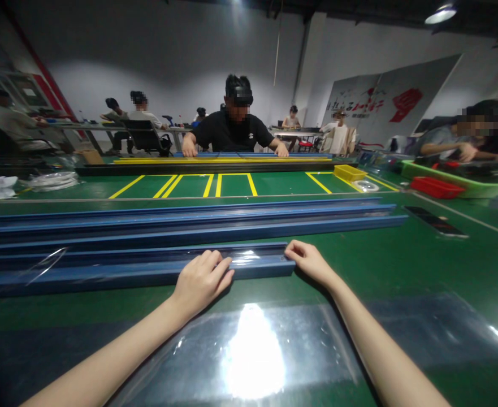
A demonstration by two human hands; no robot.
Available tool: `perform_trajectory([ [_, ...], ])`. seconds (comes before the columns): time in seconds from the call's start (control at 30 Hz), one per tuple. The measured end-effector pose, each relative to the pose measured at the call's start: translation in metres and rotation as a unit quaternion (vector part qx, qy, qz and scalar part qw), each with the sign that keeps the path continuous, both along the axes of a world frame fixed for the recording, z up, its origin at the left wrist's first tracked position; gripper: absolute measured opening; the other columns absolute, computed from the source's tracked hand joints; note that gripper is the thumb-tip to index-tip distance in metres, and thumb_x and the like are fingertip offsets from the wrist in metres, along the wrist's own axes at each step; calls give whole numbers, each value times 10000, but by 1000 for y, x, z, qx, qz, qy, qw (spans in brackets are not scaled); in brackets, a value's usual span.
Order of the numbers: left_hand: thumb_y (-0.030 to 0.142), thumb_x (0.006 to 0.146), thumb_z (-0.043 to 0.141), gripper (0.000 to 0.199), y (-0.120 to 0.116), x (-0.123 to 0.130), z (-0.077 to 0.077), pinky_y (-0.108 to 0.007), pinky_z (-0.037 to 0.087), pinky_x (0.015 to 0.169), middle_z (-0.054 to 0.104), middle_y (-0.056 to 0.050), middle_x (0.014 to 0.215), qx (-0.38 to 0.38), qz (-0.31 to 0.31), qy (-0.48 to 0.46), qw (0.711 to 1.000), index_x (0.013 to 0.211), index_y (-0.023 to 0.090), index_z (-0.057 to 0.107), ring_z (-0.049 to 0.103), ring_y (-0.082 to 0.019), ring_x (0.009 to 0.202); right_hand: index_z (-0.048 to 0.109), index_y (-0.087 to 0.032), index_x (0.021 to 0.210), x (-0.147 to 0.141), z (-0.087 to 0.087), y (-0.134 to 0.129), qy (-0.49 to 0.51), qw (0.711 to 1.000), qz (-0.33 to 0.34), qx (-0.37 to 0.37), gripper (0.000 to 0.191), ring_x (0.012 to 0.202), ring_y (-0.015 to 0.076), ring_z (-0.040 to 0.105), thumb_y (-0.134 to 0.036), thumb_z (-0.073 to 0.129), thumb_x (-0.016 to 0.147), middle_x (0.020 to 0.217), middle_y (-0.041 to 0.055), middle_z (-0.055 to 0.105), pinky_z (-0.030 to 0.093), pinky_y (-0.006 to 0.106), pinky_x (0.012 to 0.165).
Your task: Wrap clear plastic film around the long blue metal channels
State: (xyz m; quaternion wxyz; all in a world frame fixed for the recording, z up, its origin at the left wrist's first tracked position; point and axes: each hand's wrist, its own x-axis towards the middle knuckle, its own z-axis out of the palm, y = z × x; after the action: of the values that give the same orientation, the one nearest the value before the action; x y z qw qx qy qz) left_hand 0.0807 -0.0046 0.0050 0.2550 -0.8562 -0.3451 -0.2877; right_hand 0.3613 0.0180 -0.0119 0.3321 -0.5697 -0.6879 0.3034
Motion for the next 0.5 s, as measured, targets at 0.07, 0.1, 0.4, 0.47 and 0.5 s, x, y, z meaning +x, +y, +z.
perform_trajectory([
  [0.07,282,840,445,168,1,0,0,-278,316,568,517,-29,707,3,-2,1,1000,828,167,567,456,-163,681,488,-191,666,0,0,0,2,1000,-1,2,203,640,129,463,-376,487,751,647,-20,506,353,253,623],
  [0.1,289,842,445,170,1,0,0,-278,309,563,512,-26,701,4,-2,1,1000,831,171,566,453,-161,672,487,-190,664,0,0,0,3,1000,-1,3,203,636,127,459,-374,487,750,642,-21,503,352,252,621],
  [0.4,261,866,435,176,3,-1,2,-281,258,553,497,-12,643,25,-16,23,999,783,161,553,436,-147,603,489,-186,655,-2,1,-1,20,1000,-3,2,192,629,123,464,-356,496,743,635,-23,508,354,252,618],
  [0.47,250,867,435,170,3,-1,1,-282,257,553,500,-10,642,19,-17,24,999,787,158,553,439,-148,602,493,-185,657,-3,2,-1,19,1000,-5,0,187,632,124,469,-352,497,742,638,-21,514,356,253,621],
  [0.5,248,866,435,169,3,-1,1,-282,256,553,500,-9,640,16,-17,25,999,785,157,552,440,-148,600,494,-185,657,-3,2,-2,19,1000,-6,-1,186,633,124,471,-350,497,741,638,-20,515,357,253,622],
])
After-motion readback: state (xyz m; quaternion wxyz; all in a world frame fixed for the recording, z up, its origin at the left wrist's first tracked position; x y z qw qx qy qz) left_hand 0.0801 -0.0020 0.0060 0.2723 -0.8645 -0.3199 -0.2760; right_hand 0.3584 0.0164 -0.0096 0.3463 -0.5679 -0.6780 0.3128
